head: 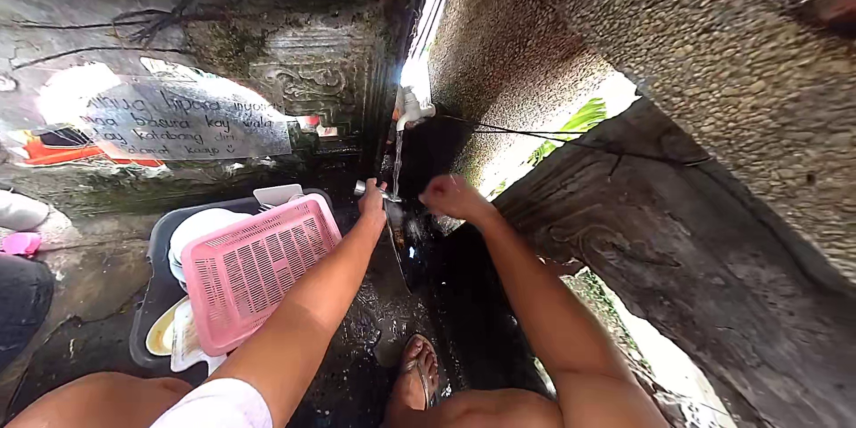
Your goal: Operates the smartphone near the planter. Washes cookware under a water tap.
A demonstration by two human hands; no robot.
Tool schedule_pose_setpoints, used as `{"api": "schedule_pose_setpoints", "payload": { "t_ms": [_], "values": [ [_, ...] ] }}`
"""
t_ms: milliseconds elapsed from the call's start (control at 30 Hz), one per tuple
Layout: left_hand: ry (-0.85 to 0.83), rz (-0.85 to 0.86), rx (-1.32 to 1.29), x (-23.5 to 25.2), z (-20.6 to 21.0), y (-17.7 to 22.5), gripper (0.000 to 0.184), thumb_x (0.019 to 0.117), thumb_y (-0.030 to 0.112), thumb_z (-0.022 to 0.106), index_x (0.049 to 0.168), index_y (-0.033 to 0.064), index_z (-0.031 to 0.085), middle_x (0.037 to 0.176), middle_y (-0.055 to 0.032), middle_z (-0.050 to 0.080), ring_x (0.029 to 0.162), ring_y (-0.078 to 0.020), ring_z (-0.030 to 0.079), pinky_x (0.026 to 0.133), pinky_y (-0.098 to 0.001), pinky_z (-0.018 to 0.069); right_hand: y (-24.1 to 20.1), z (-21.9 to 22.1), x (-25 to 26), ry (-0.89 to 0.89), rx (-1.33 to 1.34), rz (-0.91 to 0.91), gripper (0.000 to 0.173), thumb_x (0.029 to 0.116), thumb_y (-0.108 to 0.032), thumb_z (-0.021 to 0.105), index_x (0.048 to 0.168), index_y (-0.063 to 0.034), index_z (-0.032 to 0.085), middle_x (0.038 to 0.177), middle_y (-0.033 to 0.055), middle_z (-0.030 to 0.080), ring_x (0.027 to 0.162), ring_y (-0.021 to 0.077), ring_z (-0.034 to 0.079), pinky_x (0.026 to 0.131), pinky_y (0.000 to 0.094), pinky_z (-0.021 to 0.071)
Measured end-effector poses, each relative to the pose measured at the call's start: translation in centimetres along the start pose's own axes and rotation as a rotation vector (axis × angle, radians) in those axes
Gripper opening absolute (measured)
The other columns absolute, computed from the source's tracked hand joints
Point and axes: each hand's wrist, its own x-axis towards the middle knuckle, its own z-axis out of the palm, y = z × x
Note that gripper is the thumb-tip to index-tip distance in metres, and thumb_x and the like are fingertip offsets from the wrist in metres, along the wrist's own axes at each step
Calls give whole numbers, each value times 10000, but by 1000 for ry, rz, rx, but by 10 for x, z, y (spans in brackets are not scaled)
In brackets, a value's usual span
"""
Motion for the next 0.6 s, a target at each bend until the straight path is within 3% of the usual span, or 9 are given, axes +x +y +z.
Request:
{"api": "schedule_pose_setpoints", "payload": {
  "t_ms": [133,233,300,400,433,467,500,533,600],
  "values": [
    [-81,-49,-73,-1,-9,-19,557,1021,503,591,1336,43,603,1261,-149,686,1132,-283,664,934,-502,565,-5,36,61,133,859,-24,329,1054,-282,592,1145,26,663,958,145,759,790,245,757,745,413,649],
    [-100,6,-40,-7,-13,-21,535,1015,456,634,1285,-6,611,1132,-193,706,1023,-294,700,880,-497,602,-24,49,80,124,1097,-16,287,1067,-228,549,1185,18,638,921,126,738,754,214,730,689,380,635],
    [-44,79,73,-17,-7,-19,496,993,394,693,1234,-34,626,1081,-210,703,968,-301,703,847,-497,604,-36,51,86,123,1114,-18,305,1074,-292,550,1118,-7,651,781,51,686,604,119,640,550,275,557],
    [63,84,333,-38,7,-15,632,956,483,717,1256,-64,611,1171,-267,645,1056,-371,639,906,-566,542,-42,50,101,204,1070,-57,385,1082,-379,524,941,-38,635,609,-30,524,448,55,458,421,219,410],
    [92,85,412,-45,9,-15,656,962,510,696,1250,-74,613,1189,-278,636,1080,-384,626,920,-579,527,-42,51,105,260,1003,-50,413,1084,-411,508,944,-41,629,630,-8,526,483,81,474,457,252,425],
    [115,95,477,-51,10,-16,676,962,532,686,1242,-79,616,1193,-284,634,1092,-391,621,926,-587,518,-41,51,106,290,913,-31,432,1086,-424,494,1057,-18,638,761,59,582,615,140,551,575,319,499],
    [128,108,534,-55,11,-16,692,965,545,673,1247,-84,614,1205,-292,631,1112,-401,618,940,-597,511,-40,48,104,272,847,-12,473,1086,-411,501,1216,25,630,990,167,666,843,229,639,790,421,562],
    [132,134,578,-55,12,-17,690,967,546,669,1236,-87,617,1192,-293,635,1103,-403,621,936,-599,509,-40,45,102,257,755,3,494,1087,-405,496,1237,47,628,1060,203,663,908,268,632,840,474,535],
    [142,231,647,-49,10,-21,644,941,535,713,1147,-73,662,1086,-263,675,1018,-380,656,895,-581,530,-40,42,99,179,570,53,462,1089,-426,461,1116,0,637,866,106,614,698,201,582,649,407,509]
  ]
}}
